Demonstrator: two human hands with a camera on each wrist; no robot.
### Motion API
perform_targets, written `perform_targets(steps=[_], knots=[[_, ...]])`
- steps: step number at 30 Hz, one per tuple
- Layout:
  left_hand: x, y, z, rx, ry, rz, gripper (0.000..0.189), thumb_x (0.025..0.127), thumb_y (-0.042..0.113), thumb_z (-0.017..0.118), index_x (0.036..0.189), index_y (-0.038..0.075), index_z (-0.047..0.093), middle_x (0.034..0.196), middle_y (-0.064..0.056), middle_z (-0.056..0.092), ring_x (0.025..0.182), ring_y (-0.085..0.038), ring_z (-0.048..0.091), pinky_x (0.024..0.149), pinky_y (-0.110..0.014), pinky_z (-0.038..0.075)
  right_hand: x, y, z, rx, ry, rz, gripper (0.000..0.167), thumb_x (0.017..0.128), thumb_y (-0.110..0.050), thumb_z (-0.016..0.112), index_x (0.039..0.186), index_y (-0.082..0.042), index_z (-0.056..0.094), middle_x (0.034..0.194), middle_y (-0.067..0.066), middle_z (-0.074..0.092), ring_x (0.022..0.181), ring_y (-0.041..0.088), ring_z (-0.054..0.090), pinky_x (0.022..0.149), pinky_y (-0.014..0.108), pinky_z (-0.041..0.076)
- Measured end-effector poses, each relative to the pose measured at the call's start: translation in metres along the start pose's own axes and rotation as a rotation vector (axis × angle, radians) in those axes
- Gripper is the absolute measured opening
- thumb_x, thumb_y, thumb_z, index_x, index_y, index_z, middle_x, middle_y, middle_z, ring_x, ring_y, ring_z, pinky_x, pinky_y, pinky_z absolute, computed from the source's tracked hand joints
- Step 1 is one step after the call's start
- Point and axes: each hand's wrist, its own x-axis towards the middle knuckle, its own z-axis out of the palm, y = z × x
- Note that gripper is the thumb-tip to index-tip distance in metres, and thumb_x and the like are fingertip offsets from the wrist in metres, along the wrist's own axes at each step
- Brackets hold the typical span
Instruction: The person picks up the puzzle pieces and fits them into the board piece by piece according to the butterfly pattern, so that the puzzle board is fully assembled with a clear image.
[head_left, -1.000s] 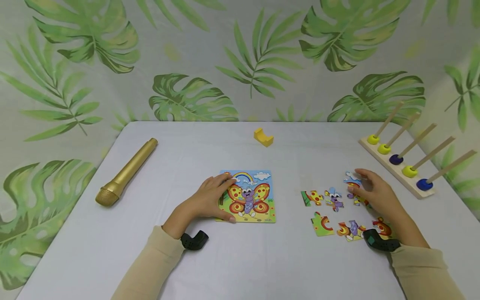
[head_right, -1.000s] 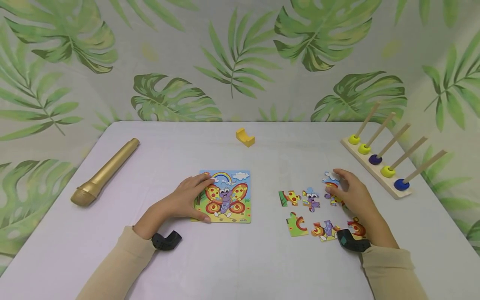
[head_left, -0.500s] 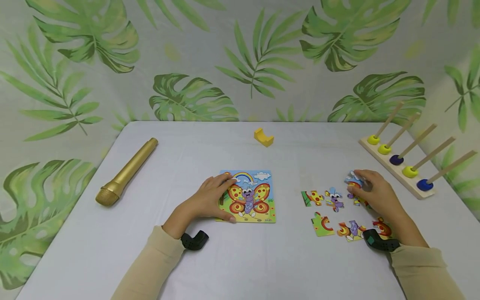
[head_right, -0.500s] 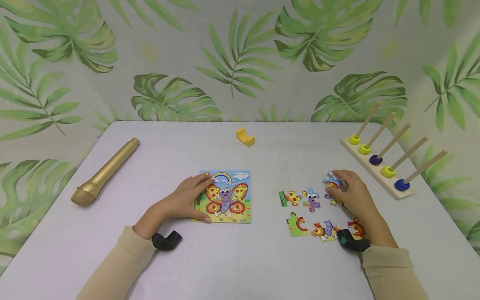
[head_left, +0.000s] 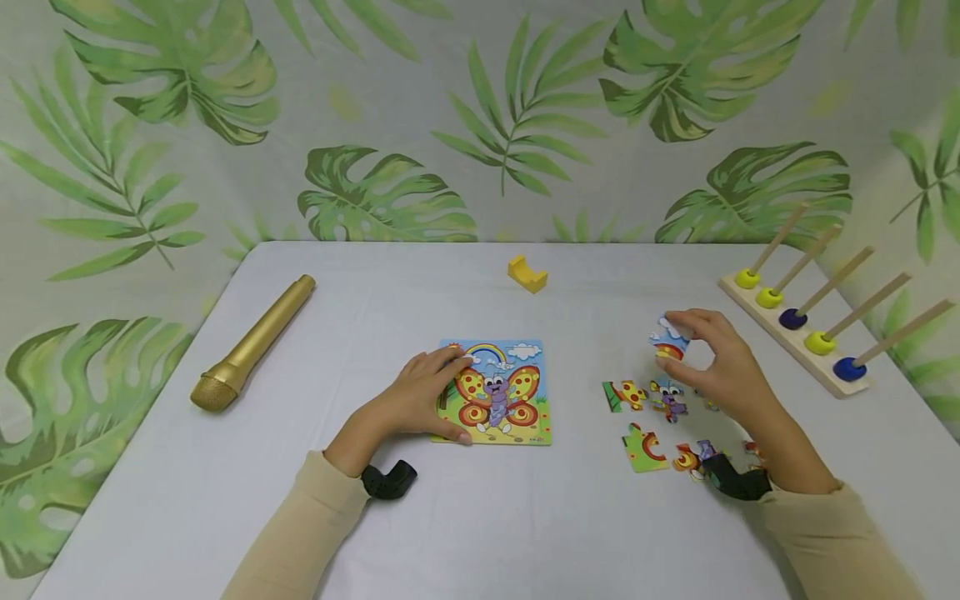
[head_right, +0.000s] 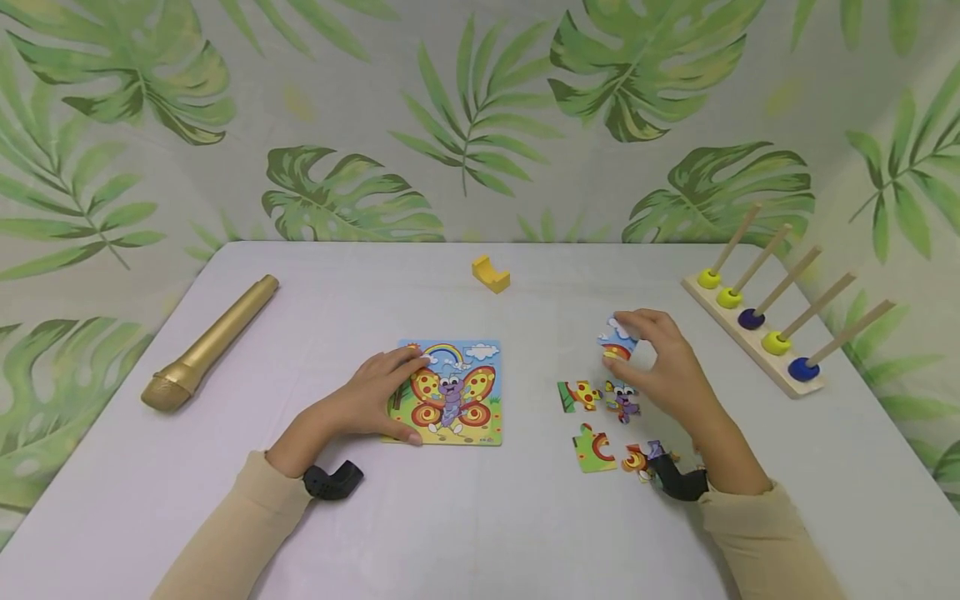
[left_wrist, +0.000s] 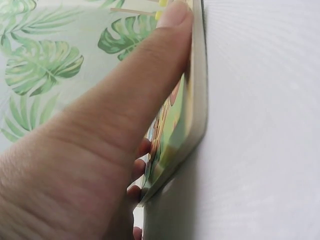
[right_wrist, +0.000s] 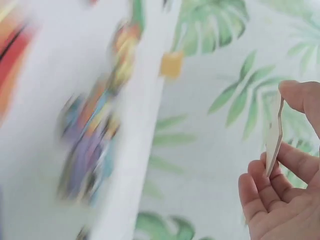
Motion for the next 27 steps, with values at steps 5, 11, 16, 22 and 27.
perform_targets(steps=[5, 11, 16, 22, 27], knots=[[0.000, 0.000, 0.000, 0.000, 0.000, 0.000, 0.109, 0.057, 0.075, 0.061, 0.141, 0.015, 0.028, 0.145, -0.005, 0.019, 0.132, -0.022, 0.012, 0.106, -0.042, 0.006, 0.015, -0.034, 0.021, 0.056, -0.025, -0.181, 0.057, 0.070, -0.005, 0.076, 0.122, -0.006, 0.053, 0.117, 0.007, 0.046, 0.094, 0.017, 0.042, 0.078, 0.023, 0.036], [0.000, -0.001, 0.001, 0.018, 0.006, 0.005, 0.107, 0.058, 0.075, 0.060, 0.141, 0.015, 0.028, 0.145, -0.005, 0.019, 0.132, -0.022, 0.012, 0.106, -0.042, 0.006, 0.031, -0.057, 0.055, 0.153, -0.153, -0.252, 0.055, 0.072, -0.011, 0.075, 0.122, -0.007, 0.053, 0.117, 0.004, 0.045, 0.098, 0.017, 0.044, 0.085, 0.033, 0.040], [0.002, -0.002, 0.005, 0.037, 0.056, 0.004, 0.095, 0.067, 0.073, 0.055, 0.140, 0.016, 0.033, 0.143, -0.005, 0.025, 0.130, -0.022, 0.019, 0.105, -0.041, 0.010, 0.040, -0.060, 0.085, 0.176, -0.302, -0.214, 0.055, 0.075, -0.016, 0.073, 0.124, -0.004, 0.051, 0.119, 0.008, 0.044, 0.109, 0.024, 0.043, 0.092, 0.046, 0.037], [0.005, -0.001, 0.009, 0.082, 0.132, 0.006, 0.081, 0.075, 0.071, 0.047, 0.134, 0.016, 0.041, 0.138, -0.004, 0.032, 0.127, -0.022, 0.023, 0.105, -0.042, 0.011, 0.049, -0.055, 0.112, 0.058, -0.421, -0.177, 0.055, 0.076, -0.022, 0.073, 0.124, -0.004, 0.052, 0.119, 0.013, 0.045, 0.113, 0.027, 0.041, 0.095, 0.045, 0.034], [0.010, 0.002, 0.009, 0.058, 0.169, 0.040, 0.076, 0.078, 0.062, 0.054, 0.129, 0.006, 0.045, 0.134, -0.006, 0.038, 0.127, -0.022, 0.027, 0.106, -0.038, 0.014, 0.054, -0.052, 0.123, 0.024, -0.457, -0.178, 0.053, 0.077, -0.022, 0.071, 0.124, -0.004, 0.053, 0.120, 0.013, 0.046, 0.113, 0.029, 0.040, 0.096, 0.046, 0.033]])
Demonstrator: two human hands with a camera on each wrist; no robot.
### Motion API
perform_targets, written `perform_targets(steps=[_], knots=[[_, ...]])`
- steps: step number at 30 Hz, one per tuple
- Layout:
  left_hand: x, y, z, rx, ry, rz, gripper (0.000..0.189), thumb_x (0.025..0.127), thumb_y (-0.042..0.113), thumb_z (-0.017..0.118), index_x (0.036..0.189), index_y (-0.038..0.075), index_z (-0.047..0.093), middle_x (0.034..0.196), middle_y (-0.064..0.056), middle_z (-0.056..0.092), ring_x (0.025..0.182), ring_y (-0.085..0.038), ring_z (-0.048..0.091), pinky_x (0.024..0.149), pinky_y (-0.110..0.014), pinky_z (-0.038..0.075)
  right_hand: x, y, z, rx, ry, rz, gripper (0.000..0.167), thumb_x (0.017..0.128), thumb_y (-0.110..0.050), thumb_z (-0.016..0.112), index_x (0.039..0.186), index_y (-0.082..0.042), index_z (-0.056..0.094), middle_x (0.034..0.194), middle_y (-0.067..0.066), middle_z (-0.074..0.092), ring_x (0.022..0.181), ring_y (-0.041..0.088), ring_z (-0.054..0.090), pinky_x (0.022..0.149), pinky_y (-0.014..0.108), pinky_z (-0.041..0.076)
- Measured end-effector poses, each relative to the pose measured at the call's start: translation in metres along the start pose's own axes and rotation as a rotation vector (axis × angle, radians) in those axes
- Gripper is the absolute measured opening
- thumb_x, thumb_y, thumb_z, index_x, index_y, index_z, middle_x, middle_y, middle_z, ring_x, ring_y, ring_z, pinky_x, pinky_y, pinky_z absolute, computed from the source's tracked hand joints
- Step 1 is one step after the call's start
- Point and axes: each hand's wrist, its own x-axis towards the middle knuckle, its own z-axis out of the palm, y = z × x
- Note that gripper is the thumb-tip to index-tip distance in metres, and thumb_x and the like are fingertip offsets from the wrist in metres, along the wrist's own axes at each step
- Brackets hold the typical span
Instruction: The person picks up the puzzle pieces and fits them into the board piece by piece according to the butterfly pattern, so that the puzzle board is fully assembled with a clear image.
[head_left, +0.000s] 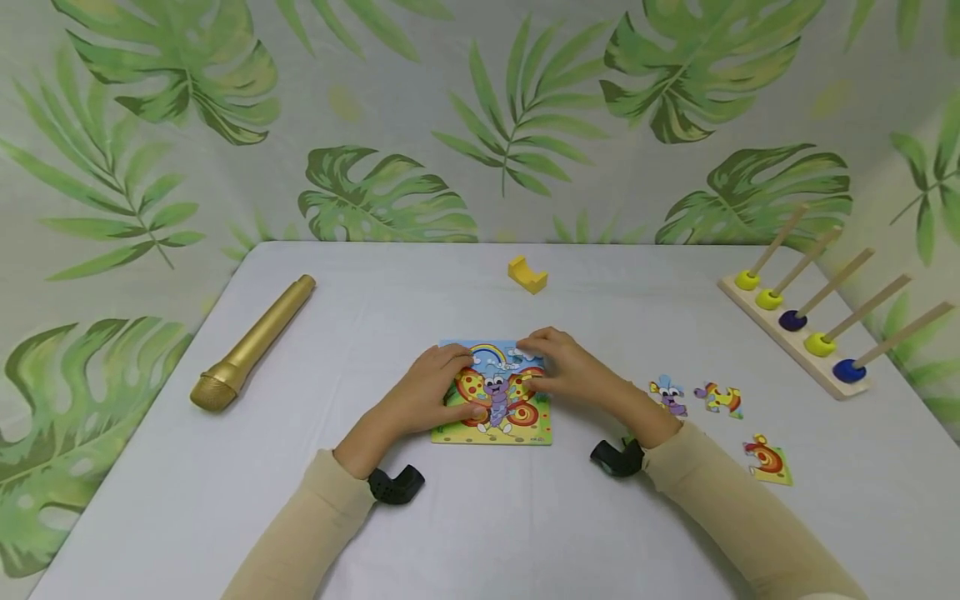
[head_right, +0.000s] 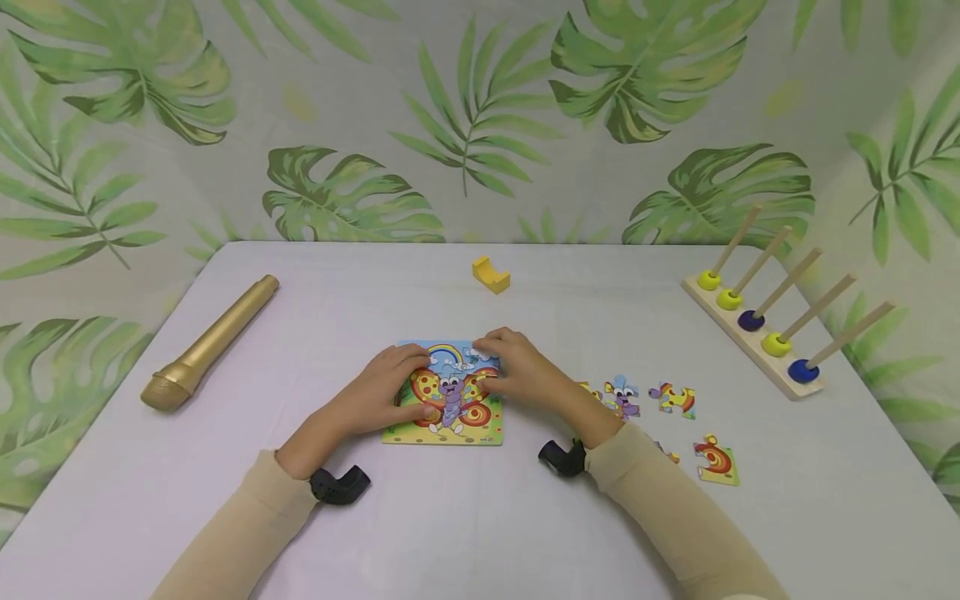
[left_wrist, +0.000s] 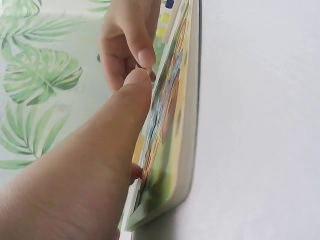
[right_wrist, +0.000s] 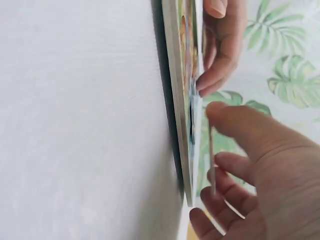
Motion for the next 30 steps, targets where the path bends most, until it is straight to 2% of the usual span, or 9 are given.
perform_targets(steps=[3, 5, 11, 15, 24, 30], knots=[[0.002, 0.002, 0.001, -0.022, -0.010, -0.013, 0.077, 0.079, 0.061, 0.053, 0.131, 0.005, 0.043, 0.133, -0.008, 0.040, 0.125, -0.024, 0.031, 0.104, -0.038, 0.019, 0.003, 0.004, 0.003, 0.006, -0.015, -0.002, 0.051, 0.079, -0.023, 0.070, 0.123, -0.004, 0.053, 0.120, 0.012, 0.046, 0.113, 0.029, 0.039, 0.095, 0.046, 0.033], [0.004, 0.004, 0.002, -0.007, -0.021, -0.026, 0.076, 0.079, 0.062, 0.051, 0.134, 0.010, 0.041, 0.133, -0.007, 0.039, 0.124, -0.024, 0.033, 0.104, -0.039, 0.020, 0.005, 0.006, 0.005, 0.007, -0.023, -0.003, 0.050, 0.080, -0.023, 0.069, 0.124, -0.005, 0.053, 0.121, 0.012, 0.047, 0.113, 0.029, 0.039, 0.095, 0.045, 0.033], [0.009, 0.008, 0.005, 0.128, -0.050, 0.002, 0.068, 0.081, 0.067, 0.041, 0.138, 0.031, 0.035, 0.132, -0.006, 0.036, 0.121, -0.026, 0.032, 0.099, -0.045, 0.020, 0.008, 0.007, 0.006, 0.014, -0.038, 0.005, 0.050, 0.081, -0.024, 0.068, 0.125, -0.007, 0.053, 0.123, 0.012, 0.045, 0.114, 0.031, 0.038, 0.095, 0.047, 0.032], [0.012, 0.013, 0.005, 0.174, -0.069, 0.009, 0.066, 0.080, 0.069, 0.038, 0.137, 0.038, 0.034, 0.134, -0.006, 0.034, 0.123, -0.027, 0.028, 0.096, -0.048, 0.021, 0.008, 0.006, 0.005, 0.043, -0.049, 0.022, 0.048, 0.082, -0.024, 0.067, 0.125, -0.007, 0.053, 0.123, 0.013, 0.044, 0.113, 0.031, 0.036, 0.094, 0.048, 0.031], [0.015, 0.019, 0.005, 0.203, -0.080, -0.015, 0.061, 0.080, 0.069, 0.039, 0.134, 0.040, 0.039, 0.134, -0.005, 0.033, 0.122, -0.026, 0.027, 0.094, -0.045, 0.021, 0.008, 0.007, 0.006, 0.087, -0.061, 0.023, 0.046, 0.083, -0.024, 0.066, 0.124, -0.007, 0.054, 0.124, 0.013, 0.041, 0.112, 0.031, 0.034, 0.092, 0.049, 0.030], [0.015, 0.019, 0.005, 0.182, -0.080, -0.022, 0.063, 0.080, 0.068, 0.040, 0.135, 0.039, 0.038, 0.135, -0.004, 0.032, 0.123, -0.026, 0.026, 0.095, -0.046, 0.020, 0.009, 0.007, 0.006, 0.047, -0.076, -0.007, 0.042, 0.084, -0.022, 0.064, 0.124, -0.013, 0.056, 0.131, 0.015, 0.038, 0.116, 0.035, 0.032, 0.093, 0.052, 0.026]])
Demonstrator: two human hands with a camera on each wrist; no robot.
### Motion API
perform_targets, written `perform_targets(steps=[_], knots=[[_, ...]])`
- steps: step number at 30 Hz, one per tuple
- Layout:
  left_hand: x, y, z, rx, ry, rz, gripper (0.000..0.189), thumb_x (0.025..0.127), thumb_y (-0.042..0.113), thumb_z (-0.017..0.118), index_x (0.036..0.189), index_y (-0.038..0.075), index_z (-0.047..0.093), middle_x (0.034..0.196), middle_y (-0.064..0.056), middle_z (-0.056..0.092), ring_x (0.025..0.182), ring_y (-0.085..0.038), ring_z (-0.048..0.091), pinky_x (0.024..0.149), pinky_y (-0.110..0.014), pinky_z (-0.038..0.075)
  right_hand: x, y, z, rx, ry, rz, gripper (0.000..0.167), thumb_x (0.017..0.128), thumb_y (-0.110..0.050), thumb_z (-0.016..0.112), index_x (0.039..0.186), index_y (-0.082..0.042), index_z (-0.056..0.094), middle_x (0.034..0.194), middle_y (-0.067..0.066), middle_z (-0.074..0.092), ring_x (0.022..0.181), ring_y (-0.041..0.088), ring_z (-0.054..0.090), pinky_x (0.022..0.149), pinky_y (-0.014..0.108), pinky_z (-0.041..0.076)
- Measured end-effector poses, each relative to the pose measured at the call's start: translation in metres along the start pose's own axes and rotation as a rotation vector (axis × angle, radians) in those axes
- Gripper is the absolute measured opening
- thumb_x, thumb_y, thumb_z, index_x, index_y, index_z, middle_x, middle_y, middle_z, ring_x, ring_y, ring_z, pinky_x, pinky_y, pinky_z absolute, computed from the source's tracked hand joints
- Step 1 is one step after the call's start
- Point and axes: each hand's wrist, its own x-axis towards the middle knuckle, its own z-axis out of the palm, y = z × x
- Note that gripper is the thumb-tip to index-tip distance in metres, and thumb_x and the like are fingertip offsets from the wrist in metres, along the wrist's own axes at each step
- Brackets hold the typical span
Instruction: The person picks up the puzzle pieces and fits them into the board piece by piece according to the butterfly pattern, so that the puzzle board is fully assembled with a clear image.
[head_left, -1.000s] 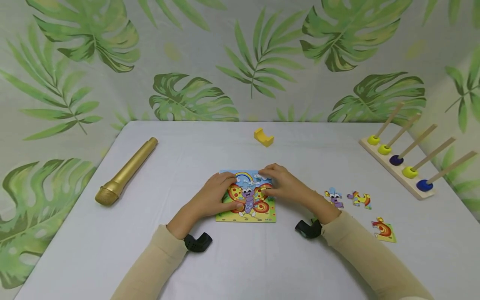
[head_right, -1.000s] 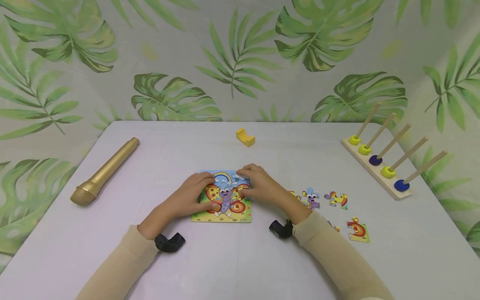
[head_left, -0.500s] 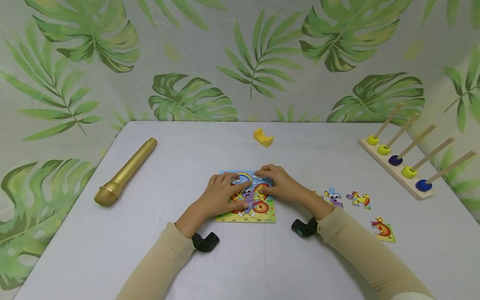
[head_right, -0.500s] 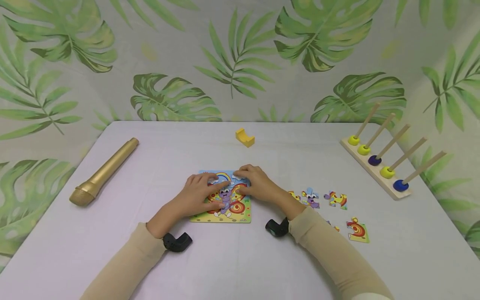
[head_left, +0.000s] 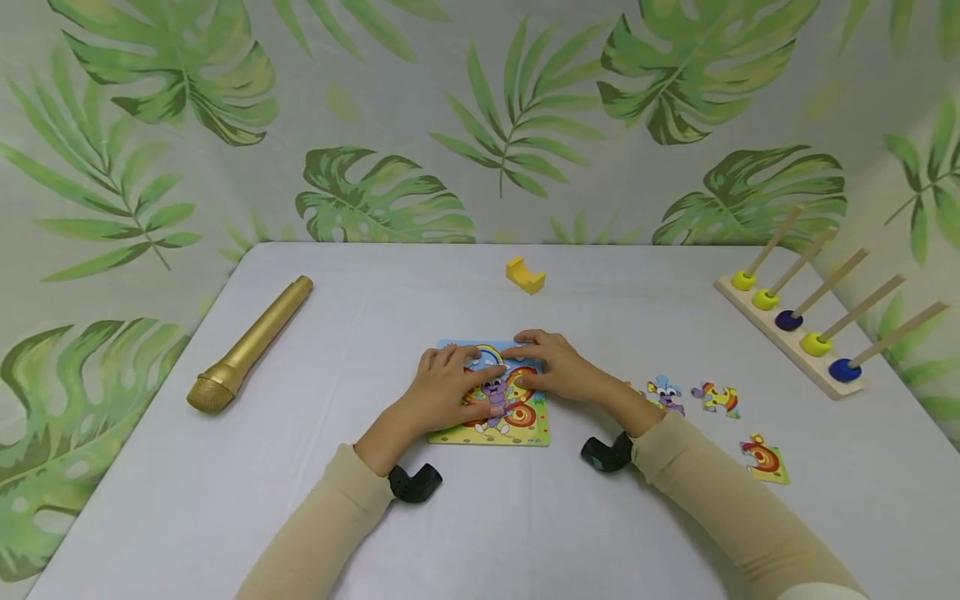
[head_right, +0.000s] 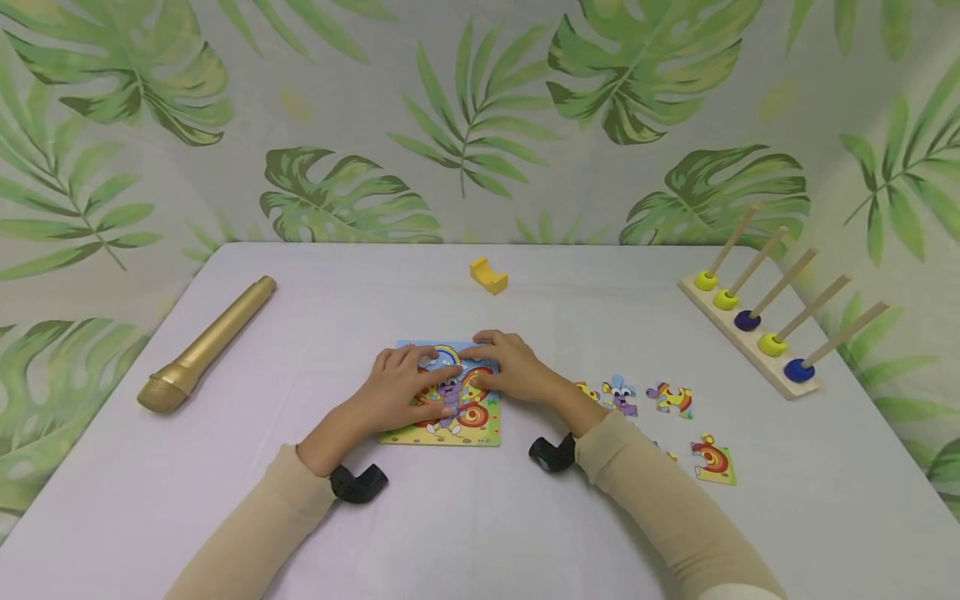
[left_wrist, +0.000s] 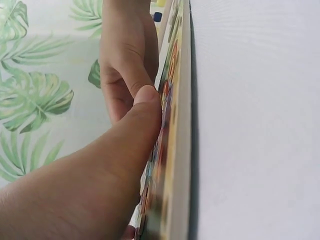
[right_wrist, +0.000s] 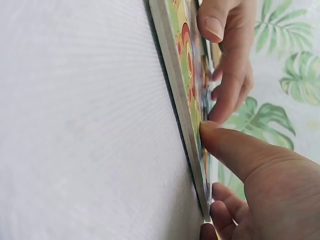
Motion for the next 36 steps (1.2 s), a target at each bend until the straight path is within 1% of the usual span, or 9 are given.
perform_targets(steps=[3, 6, 12, 18, 21, 25, 28, 31, 36], knots=[[-0.002, -0.001, -0.002, -0.029, -0.013, 0.001, 0.065, 0.080, 0.068, 0.041, 0.137, 0.036, 0.037, 0.137, -0.005, 0.031, 0.125, -0.027, 0.024, 0.098, -0.048, 0.017, 0.000, -0.001, -0.001, -0.014, -0.011, 0.003, 0.041, 0.084, -0.024, 0.064, 0.124, -0.015, 0.056, 0.133, 0.015, 0.038, 0.117, 0.035, 0.032, 0.094, 0.052, 0.026], [-0.007, -0.006, -0.005, -0.084, -0.025, -0.001, 0.070, 0.080, 0.066, 0.044, 0.139, 0.028, 0.035, 0.139, -0.008, 0.029, 0.127, -0.028, 0.023, 0.102, -0.046, 0.015, 0.000, -0.001, -0.001, -0.030, -0.018, 0.002, 0.042, 0.085, -0.025, 0.063, 0.125, -0.016, 0.056, 0.133, 0.015, 0.038, 0.117, 0.035, 0.032, 0.094, 0.052, 0.026], [-0.031, -0.022, -0.013, -0.231, -0.040, -0.053, 0.086, 0.075, 0.066, 0.053, 0.140, 0.014, 0.032, 0.143, -0.010, 0.024, 0.131, -0.026, 0.019, 0.104, -0.042, 0.018, 0.001, -0.001, -0.001, -0.029, -0.028, 0.003, 0.040, 0.085, -0.024, 0.062, 0.125, -0.016, 0.056, 0.134, 0.015, 0.037, 0.117, 0.034, 0.032, 0.094, 0.051, 0.027], [-0.053, -0.034, -0.018, -0.286, -0.085, -0.080, 0.101, 0.064, 0.068, 0.062, 0.141, 0.011, 0.029, 0.145, -0.008, 0.022, 0.132, -0.026, 0.016, 0.105, -0.044, 0.016, -0.001, -0.003, -0.001, -0.007, -0.032, 0.042, 0.040, 0.085, -0.023, 0.062, 0.124, -0.017, 0.056, 0.135, 0.013, 0.036, 0.118, 0.033, 0.029, 0.095, 0.050, 0.027], [-0.057, -0.036, -0.017, -0.307, -0.084, -0.070, 0.103, 0.062, 0.067, 0.065, 0.141, 0.011, 0.029, 0.145, -0.009, 0.023, 0.131, -0.028, 0.017, 0.104, -0.046, 0.016, -0.001, -0.005, -0.002, 0.006, -0.041, 0.054, 0.041, 0.085, -0.024, 0.062, 0.125, -0.016, 0.055, 0.136, 0.013, 0.034, 0.120, 0.034, 0.027, 0.095, 0.052, 0.026], [-0.058, -0.038, -0.013, -0.323, -0.074, -0.074, 0.103, 0.061, 0.067, 0.066, 0.141, 0.012, 0.030, 0.145, -0.008, 0.023, 0.132, -0.029, 0.016, 0.104, -0.047, 0.015, -0.003, -0.010, -0.008, 0.075, -0.064, 0.093, 0.046, 0.085, -0.027, 0.063, 0.128, -0.016, 0.051, 0.140, 0.012, 0.029, 0.126, 0.034, 0.023, 0.098, 0.054, 0.024], [-0.058, -0.039, -0.010, -0.337, -0.069, -0.078, 0.103, 0.061, 0.067, 0.066, 0.141, 0.013, 0.029, 0.145, -0.006, 0.022, 0.132, -0.028, 0.014, 0.104, -0.047, 0.015, -0.010, -0.017, -0.019, 0.149, -0.040, 0.093, 0.051, 0.084, -0.025, 0.064, 0.130, -0.014, 0.047, 0.141, 0.012, 0.027, 0.128, 0.032, 0.023, 0.100, 0.053, 0.023], [-0.057, -0.039, -0.008, -0.337, -0.067, -0.076, 0.103, 0.061, 0.068, 0.065, 0.141, 0.014, 0.029, 0.145, -0.005, 0.022, 0.132, -0.027, 0.013, 0.104, -0.046, 0.014, -0.021, -0.024, -0.032, 0.193, 0.019, 0.064, 0.055, 0.083, -0.024, 0.066, 0.132, -0.014, 0.044, 0.140, 0.009, 0.029, 0.126, 0.028, 0.028, 0.100, 0.049, 0.026], [-0.057, -0.040, -0.008, -0.321, -0.063, -0.073, 0.104, 0.061, 0.071, 0.062, 0.141, 0.014, 0.029, 0.145, -0.005, 0.022, 0.132, -0.026, 0.014, 0.104, -0.045, 0.014, -0.049, -0.032, -0.054, 0.175, 0.136, 0.036, 0.060, 0.080, -0.030, 0.068, 0.133, -0.020, 0.041, 0.137, 0.000, 0.035, 0.122, 0.024, 0.033, 0.098, 0.048, 0.028]])
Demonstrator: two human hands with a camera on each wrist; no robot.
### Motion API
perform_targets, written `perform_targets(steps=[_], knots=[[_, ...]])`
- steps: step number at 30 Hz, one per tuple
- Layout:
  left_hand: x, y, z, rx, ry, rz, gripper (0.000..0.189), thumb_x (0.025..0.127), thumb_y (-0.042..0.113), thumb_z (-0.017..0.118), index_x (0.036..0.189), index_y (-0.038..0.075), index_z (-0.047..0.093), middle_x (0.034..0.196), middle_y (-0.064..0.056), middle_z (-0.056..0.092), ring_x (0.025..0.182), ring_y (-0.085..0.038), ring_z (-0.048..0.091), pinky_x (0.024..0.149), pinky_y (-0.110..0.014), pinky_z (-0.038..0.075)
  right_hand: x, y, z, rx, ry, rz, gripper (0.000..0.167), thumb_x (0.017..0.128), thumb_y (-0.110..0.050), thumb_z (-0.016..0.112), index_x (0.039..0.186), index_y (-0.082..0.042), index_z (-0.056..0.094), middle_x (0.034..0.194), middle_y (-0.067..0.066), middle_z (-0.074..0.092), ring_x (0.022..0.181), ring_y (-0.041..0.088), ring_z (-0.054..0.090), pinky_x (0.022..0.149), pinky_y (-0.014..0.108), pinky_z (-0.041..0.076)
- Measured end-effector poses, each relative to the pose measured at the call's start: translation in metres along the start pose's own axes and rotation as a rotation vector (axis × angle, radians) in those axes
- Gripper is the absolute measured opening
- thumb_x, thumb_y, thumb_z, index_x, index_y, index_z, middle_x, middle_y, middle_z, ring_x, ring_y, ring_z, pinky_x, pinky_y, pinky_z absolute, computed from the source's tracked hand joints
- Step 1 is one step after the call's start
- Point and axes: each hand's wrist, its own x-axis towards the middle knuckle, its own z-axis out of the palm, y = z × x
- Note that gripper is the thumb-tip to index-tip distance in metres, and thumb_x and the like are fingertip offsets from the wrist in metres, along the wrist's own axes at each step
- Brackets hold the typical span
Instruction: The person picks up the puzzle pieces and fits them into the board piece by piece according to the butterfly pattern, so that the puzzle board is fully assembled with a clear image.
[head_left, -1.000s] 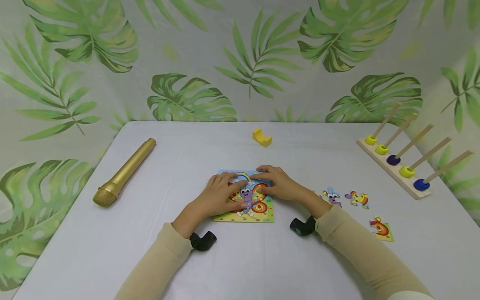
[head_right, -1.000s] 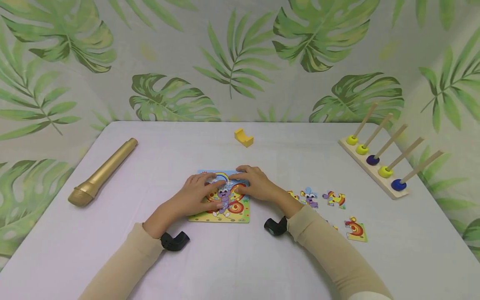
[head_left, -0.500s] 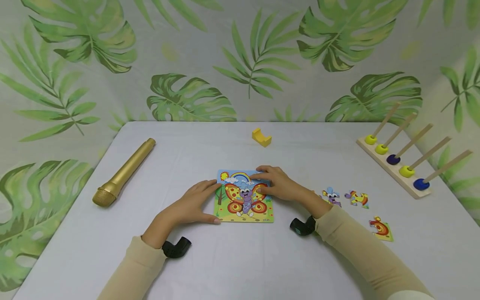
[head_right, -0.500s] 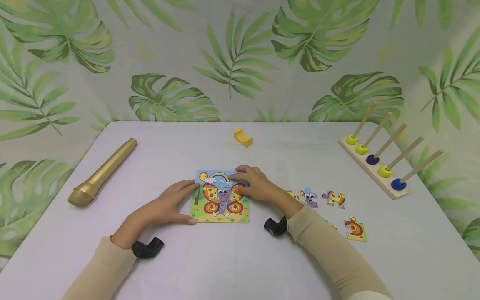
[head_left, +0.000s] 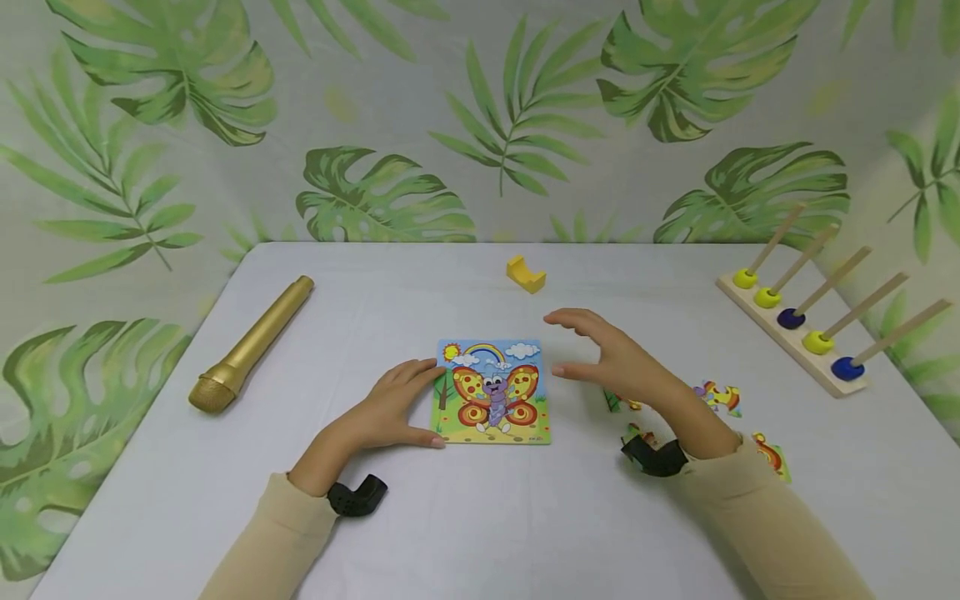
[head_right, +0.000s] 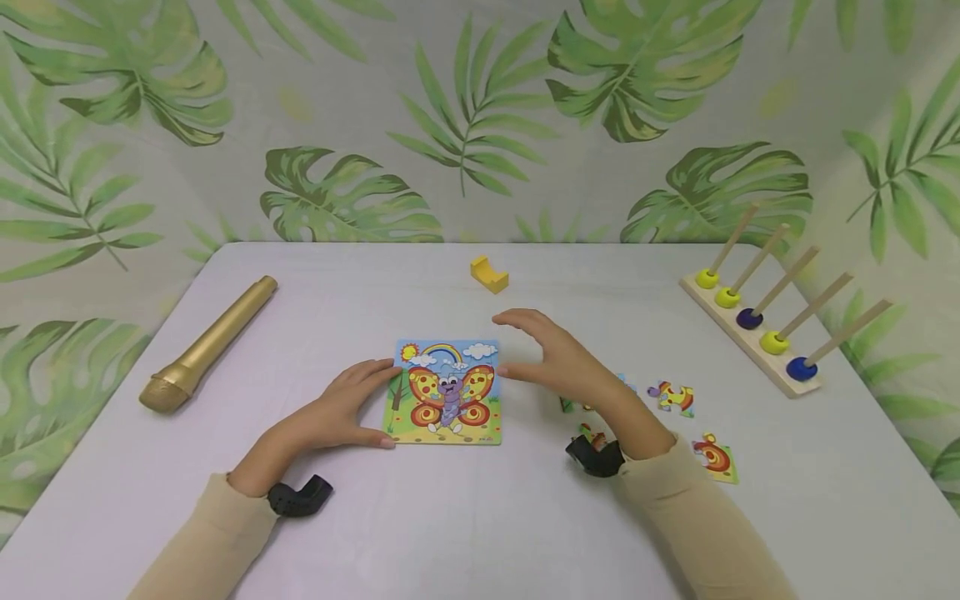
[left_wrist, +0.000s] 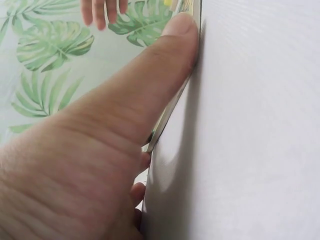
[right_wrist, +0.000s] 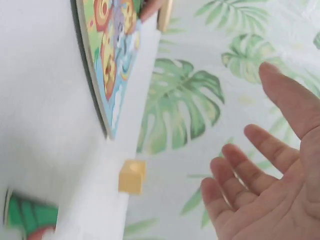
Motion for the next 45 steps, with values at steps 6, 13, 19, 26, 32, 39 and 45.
perform_targets(steps=[6, 13, 19, 26, 32, 39, 45], knots=[[0.000, -0.001, 0.001, 0.005, 0.004, -0.004, 0.105, 0.060, 0.073, 0.060, 0.141, 0.014, 0.029, 0.145, -0.005, 0.022, 0.132, -0.026, 0.014, 0.104, -0.046, 0.014, -0.033, 0.013, -0.016, -0.049, 0.092, 0.012, 0.064, 0.077, -0.026, 0.072, 0.133, -0.017, 0.042, 0.135, 0.003, 0.039, 0.118, 0.029, 0.036, 0.092, 0.054, 0.031], [0.000, -0.001, 0.002, 0.007, 0.008, 0.004, 0.105, 0.060, 0.073, 0.061, 0.141, 0.015, 0.029, 0.145, -0.004, 0.022, 0.132, -0.025, 0.014, 0.105, -0.045, 0.013, -0.060, 0.046, -0.015, -0.022, 0.054, 0.085, 0.067, 0.077, -0.027, 0.071, 0.134, -0.013, 0.040, 0.135, 0.009, 0.037, 0.118, 0.035, 0.035, 0.089, 0.057, 0.033], [0.000, -0.001, 0.001, 0.001, 0.006, -0.002, 0.104, 0.060, 0.072, 0.062, 0.141, 0.015, 0.029, 0.145, -0.004, 0.021, 0.132, -0.025, 0.013, 0.105, -0.046, 0.013, -0.068, 0.070, -0.009, -0.072, 0.006, 0.137, 0.066, 0.077, -0.032, 0.070, 0.132, -0.010, 0.041, 0.133, 0.012, 0.040, 0.121, 0.033, 0.036, 0.094, 0.054, 0.030], [0.000, -0.001, 0.001, -0.003, 0.008, 0.002, 0.104, 0.061, 0.072, 0.061, 0.141, 0.015, 0.029, 0.145, -0.004, 0.022, 0.132, -0.025, 0.014, 0.105, -0.046, 0.013, -0.067, 0.080, -0.002, -0.148, -0.017, 0.083, 0.057, 0.079, -0.031, 0.068, 0.127, -0.008, 0.049, 0.128, 0.012, 0.042, 0.120, 0.035, 0.033, 0.094, 0.055, 0.027], [0.000, -0.001, 0.001, -0.004, 0.006, -0.004, 0.104, 0.061, 0.072, 0.061, 0.141, 0.015, 0.029, 0.145, -0.004, 0.022, 0.132, -0.025, 0.013, 0.105, -0.046, 0.012, -0.063, 0.078, 0.001, -0.184, -0.004, 0.087, 0.044, 0.080, -0.030, 0.068, 0.118, -0.011, 0.057, 0.118, 0.009, 0.047, 0.111, 0.032, 0.038, 0.088, 0.053, 0.033], [-0.001, -0.001, 0.001, -0.002, 0.009, -0.006, 0.104, 0.060, 0.071, 0.062, 0.141, 0.015, 0.029, 0.145, -0.004, 0.022, 0.132, -0.026, 0.014, 0.105, -0.046, 0.012, -0.059, 0.072, 0.001, -0.196, 0.008, 0.105, 0.042, 0.080, -0.033, 0.068, 0.113, -0.011, 0.055, 0.117, 0.007, 0.049, 0.110, 0.026, 0.041, 0.090, 0.047, 0.034], [0.000, -0.001, 0.001, 0.005, 0.009, -0.007, 0.106, 0.060, 0.069, 0.064, 0.141, 0.013, 0.027, 0.145, -0.005, 0.022, 0.132, -0.026, 0.014, 0.105, -0.046, 0.012, -0.046, 0.050, 0.003, -0.162, 0.056, 0.020, 0.045, 0.080, -0.027, 0.068, 0.116, -0.005, 0.054, 0.114, 0.005, 0.052, 0.105, 0.023, 0.049, 0.087, 0.042, 0.041]])
